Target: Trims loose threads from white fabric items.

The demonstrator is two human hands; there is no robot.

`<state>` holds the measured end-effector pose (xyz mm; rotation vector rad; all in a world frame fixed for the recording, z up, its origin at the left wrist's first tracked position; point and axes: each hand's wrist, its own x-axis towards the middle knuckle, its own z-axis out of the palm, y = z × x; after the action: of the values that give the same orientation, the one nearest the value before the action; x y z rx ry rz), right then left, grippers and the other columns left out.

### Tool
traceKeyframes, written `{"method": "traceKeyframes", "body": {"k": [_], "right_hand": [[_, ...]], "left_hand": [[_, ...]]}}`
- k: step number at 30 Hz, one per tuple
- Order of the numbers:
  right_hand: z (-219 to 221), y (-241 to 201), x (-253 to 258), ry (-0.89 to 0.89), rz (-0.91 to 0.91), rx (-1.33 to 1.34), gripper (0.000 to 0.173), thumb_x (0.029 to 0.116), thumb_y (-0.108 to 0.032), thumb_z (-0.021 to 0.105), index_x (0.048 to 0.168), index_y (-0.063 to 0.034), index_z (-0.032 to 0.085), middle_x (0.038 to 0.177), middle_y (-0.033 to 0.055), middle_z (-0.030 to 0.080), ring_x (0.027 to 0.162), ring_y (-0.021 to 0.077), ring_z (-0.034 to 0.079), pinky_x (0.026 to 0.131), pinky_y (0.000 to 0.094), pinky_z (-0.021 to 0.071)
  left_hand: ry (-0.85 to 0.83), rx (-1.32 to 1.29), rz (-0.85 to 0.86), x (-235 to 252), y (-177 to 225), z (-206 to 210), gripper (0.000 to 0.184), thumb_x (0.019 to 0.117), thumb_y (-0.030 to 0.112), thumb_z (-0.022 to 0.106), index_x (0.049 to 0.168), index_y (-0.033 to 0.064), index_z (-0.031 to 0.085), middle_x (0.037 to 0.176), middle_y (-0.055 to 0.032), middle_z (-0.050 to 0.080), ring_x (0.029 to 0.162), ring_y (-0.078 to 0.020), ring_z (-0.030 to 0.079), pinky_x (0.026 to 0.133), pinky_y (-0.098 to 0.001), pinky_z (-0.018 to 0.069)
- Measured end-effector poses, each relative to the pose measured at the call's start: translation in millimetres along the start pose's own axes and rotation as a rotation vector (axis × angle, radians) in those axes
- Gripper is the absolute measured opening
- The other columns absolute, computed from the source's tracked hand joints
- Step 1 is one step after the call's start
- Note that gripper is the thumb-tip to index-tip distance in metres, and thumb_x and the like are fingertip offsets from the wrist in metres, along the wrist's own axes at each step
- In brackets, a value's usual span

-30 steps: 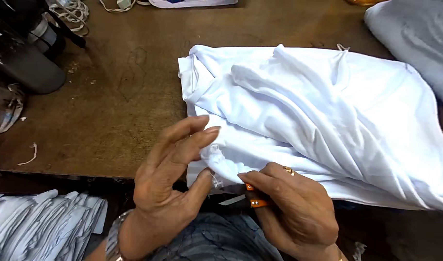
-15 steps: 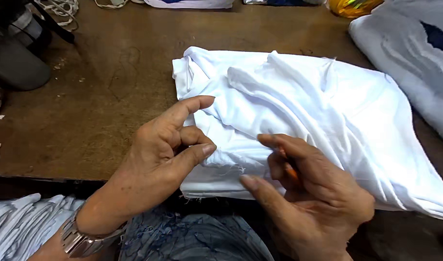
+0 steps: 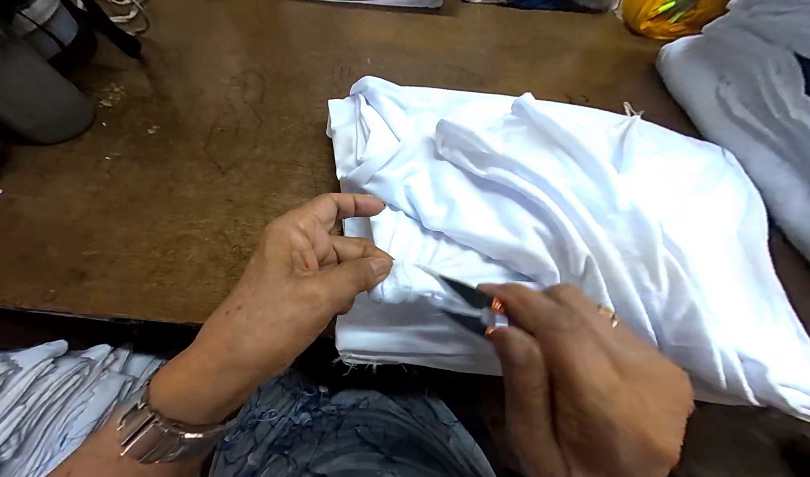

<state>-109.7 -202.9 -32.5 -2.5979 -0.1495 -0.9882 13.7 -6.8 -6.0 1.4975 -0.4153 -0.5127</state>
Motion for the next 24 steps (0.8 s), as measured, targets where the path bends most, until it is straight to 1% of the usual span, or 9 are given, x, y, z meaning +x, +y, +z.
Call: {"method": "traceKeyframes", "body": {"k": [3,5,7,10,12,15,18,20,24], "right_hand": [[3,-2,-13,-0.005,0.003,-0.047,0.037,0.1088,-0.031,0.045,0.109,-0.0044,0.070,0.074,0.0050,0.056,0.065,0.0146,0.052,0.056,0.0287,0.0384],[7,-2,-14,0.023,0.005,-0.029,0.037,0.1085,-0.030,0.047,0.107,-0.0032,0.072,0.074,0.0052,0.057,0.065,0.0139,0.052,0.057,0.0281,0.0387],[9,-1,-13,0.035,0.004,-0.006,0.036,0.1085,-0.030,0.047,0.106,-0.0034,0.072,0.073,0.0043,0.056,0.065,0.0127,0.052,0.058,0.0272,0.0387],[11,-2,-11,0.045,0.002,0.018,0.036,0.1084,-0.029,0.047,0.105,-0.0029,0.072,0.073,0.0042,0.057,0.066,0.0120,0.052,0.058,0.0264,0.0388],[13,-3,-10,0.049,0.004,0.010,0.036,0.1084,-0.029,0.047,0.104,-0.0030,0.072,0.073,0.0041,0.057,0.065,0.0117,0.051,0.057,0.0263,0.0377],[11,-4,-10,0.035,0.004,-0.020,0.036,0.1086,-0.030,0.046,0.103,-0.0033,0.071,0.073,0.0044,0.057,0.064,0.0126,0.052,0.057,0.0274,0.0380],[9,-3,-11,0.032,0.006,-0.021,0.037,0.1085,-0.030,0.046,0.103,-0.0035,0.072,0.073,0.0042,0.058,0.065,0.0123,0.052,0.057,0.0272,0.0387],[10,-3,-11,0.034,0.004,-0.012,0.037,0.1086,-0.030,0.046,0.104,-0.0033,0.071,0.073,0.0041,0.056,0.064,0.0122,0.051,0.057,0.0269,0.0376],[14,-4,-8,0.060,-0.012,-0.007,0.035,0.1077,-0.028,0.048,0.102,-0.0022,0.072,0.072,0.0043,0.056,0.063,0.0126,0.051,0.056,0.0270,0.0370]], "left_hand": [[0.002,-0.012,0.019,0,-1,2,0.047,0.0939,-0.002,0.062,0.140,0.0032,0.052,0.087,-0.0090,0.075,0.061,-0.0059,0.064,0.053,-0.0133,0.0490],[0.000,-0.015,0.025,0,-2,3,0.048,0.0937,-0.002,0.062,0.140,0.0032,0.052,0.086,-0.0083,0.074,0.059,-0.0050,0.063,0.051,-0.0127,0.0480],[0.007,-0.021,0.028,-1,-1,4,0.048,0.0937,-0.003,0.061,0.140,0.0031,0.051,0.085,-0.0081,0.074,0.057,-0.0042,0.060,0.049,-0.0123,0.0450],[0.011,-0.002,0.035,-3,-1,4,0.048,0.0937,-0.004,0.061,0.140,0.0026,0.051,0.087,-0.0092,0.075,0.064,-0.0071,0.067,0.054,-0.0147,0.0524],[0.012,-0.008,0.043,-3,-1,5,0.047,0.0935,-0.005,0.061,0.139,0.0025,0.051,0.087,-0.0091,0.074,0.064,-0.0076,0.068,0.055,-0.0153,0.0536],[0.016,-0.019,0.043,-4,-2,5,0.047,0.0931,-0.005,0.060,0.139,0.0031,0.051,0.085,-0.0083,0.074,0.059,-0.0053,0.064,0.051,-0.0132,0.0485],[0.009,-0.020,0.040,-4,-3,4,0.047,0.0933,-0.004,0.061,0.139,0.0032,0.051,0.085,-0.0085,0.074,0.061,-0.0062,0.066,0.052,-0.0144,0.0514],[0.017,-0.032,0.038,-4,-3,5,0.047,0.0929,-0.004,0.061,0.138,0.0027,0.051,0.084,-0.0087,0.074,0.057,-0.0048,0.062,0.049,-0.0129,0.0468],[0.020,-0.019,0.025,-3,-3,5,0.047,0.0935,-0.004,0.061,0.139,0.0036,0.051,0.085,-0.0085,0.074,0.057,-0.0046,0.062,0.049,-0.0127,0.0472]]}}
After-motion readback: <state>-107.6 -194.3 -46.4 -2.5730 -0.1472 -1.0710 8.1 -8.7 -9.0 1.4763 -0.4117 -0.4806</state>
